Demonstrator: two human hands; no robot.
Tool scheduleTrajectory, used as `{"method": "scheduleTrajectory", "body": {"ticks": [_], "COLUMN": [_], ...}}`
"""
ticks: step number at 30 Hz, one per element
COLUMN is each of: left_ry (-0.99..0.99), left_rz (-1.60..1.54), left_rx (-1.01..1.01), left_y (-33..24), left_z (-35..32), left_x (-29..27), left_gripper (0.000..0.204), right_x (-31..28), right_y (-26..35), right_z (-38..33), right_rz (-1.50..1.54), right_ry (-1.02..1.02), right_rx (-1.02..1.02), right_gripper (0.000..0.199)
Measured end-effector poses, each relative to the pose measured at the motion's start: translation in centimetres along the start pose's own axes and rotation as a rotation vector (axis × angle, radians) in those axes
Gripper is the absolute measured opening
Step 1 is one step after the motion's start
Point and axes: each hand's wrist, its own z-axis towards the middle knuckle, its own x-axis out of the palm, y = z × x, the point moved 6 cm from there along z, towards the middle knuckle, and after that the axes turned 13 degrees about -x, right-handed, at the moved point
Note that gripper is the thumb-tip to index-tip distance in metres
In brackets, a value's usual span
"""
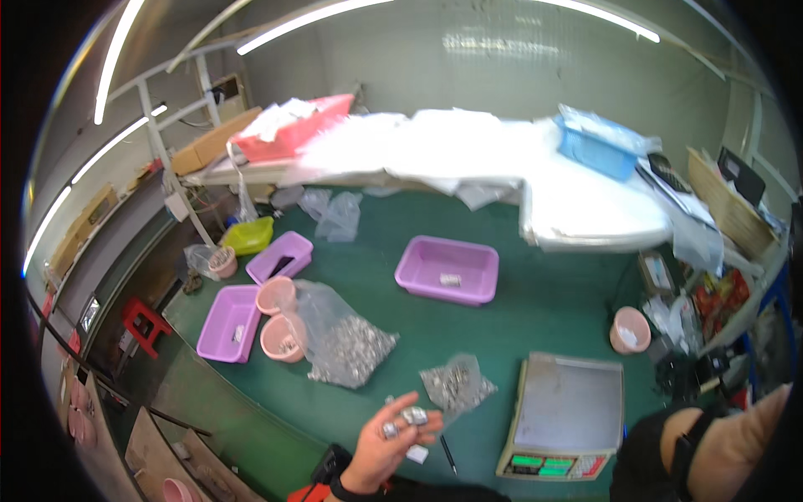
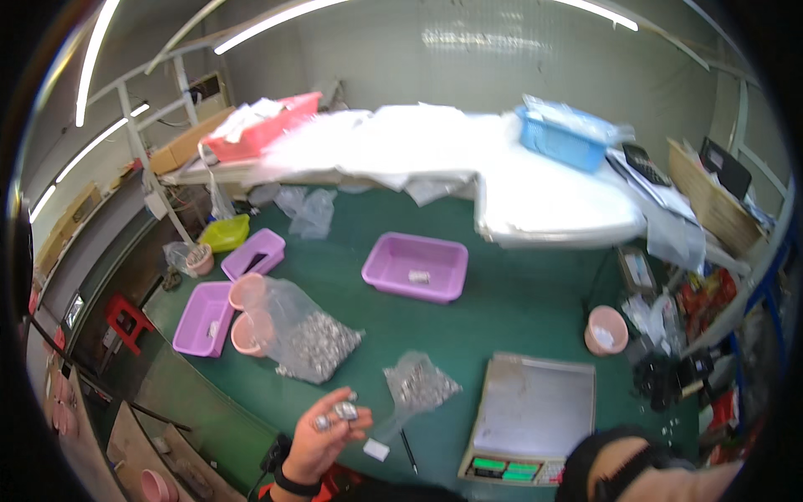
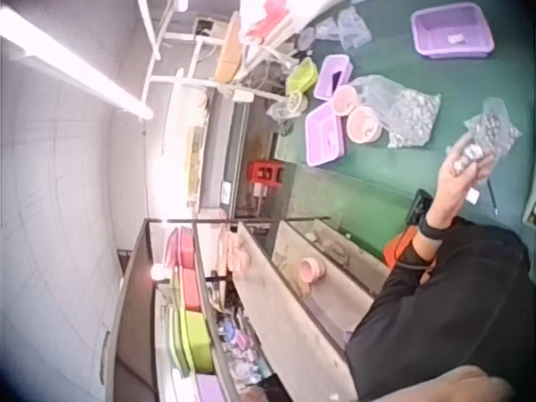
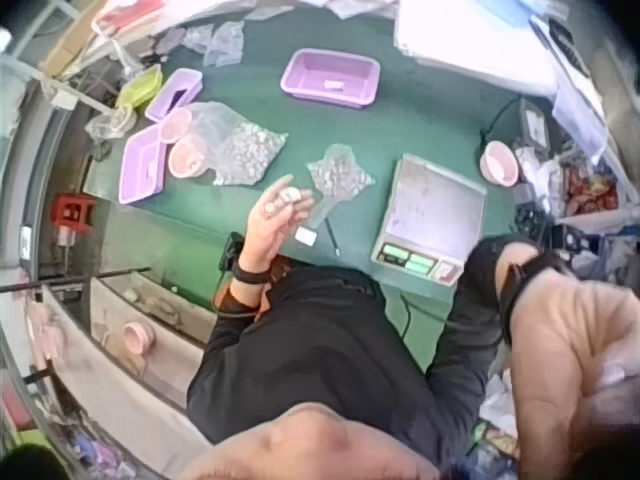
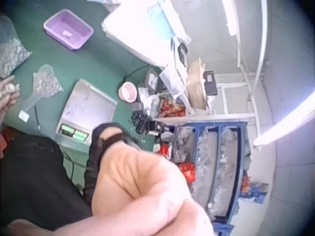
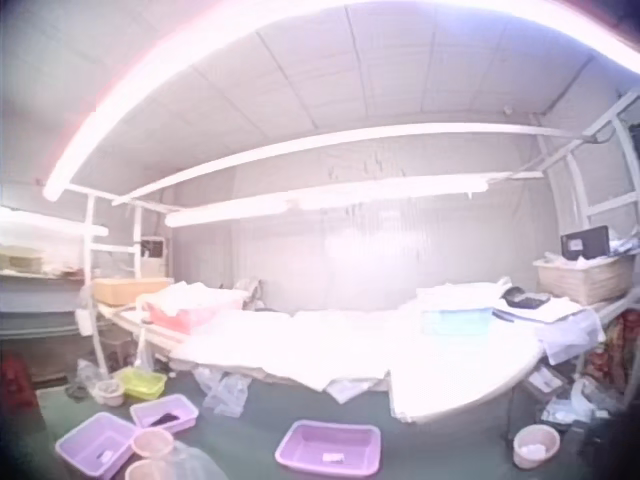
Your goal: Writing notes and weighing bags of small metal parts on an electronic scale.
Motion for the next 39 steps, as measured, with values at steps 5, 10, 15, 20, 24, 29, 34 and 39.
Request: {"method": "scheduleTrajectory", "body": {"ticks": [5,10,15,20,24,29,34,39], "left_ry": [0.031,0.072,-0.043,0.027,0.132,0.144,-0.012,-0.183], "left_rz": [0.051,0.203,0.149,-0.014,-0.095,-0.217,-0.277,-0.29], "left_rx": [0.047,0.039,-0.094,-0.141,-0.15,-0.193,-0.157,-0.145], "left_y": [-0.1,-0.5,0.5,1.1,1.1,1.8,3.3,5.4], "left_z": [0.0,0.4,0.8,1.3,1.1,0.7,-0.1,-2.6], "left_x": [0.7,1.6,0.3,-0.2,-0.2,-1.7,-4.4,-8.0], "left_gripper": [0.039,0.024,0.023,0.026,0.03,0.025,0.019,0.015], "right_x": [-0.5,0.3,2.1,6.5,12.1,12.9,12.9,14.3], "right_y": [-0.3,-0.5,-0.4,-0.6,-2.5,-0.4,1.7,4.7], "right_z": [0.1,0.1,1.3,-2.2,-12.6,-24.0,-28.3,-29.7], "right_rz": [0.019,0.013,0.101,0.323,0.563,0.704,0.756,0.862], "right_ry": [-0.009,-0.021,-0.04,0.033,0.296,0.412,0.513,0.64], "right_rx": [-0.016,-0.062,-0.063,0.102,0.761,1.286,1.423,1.488], "right_gripper": [0.028,0.028,0.028,0.029,0.031,0.027,0.022,0.018]}}
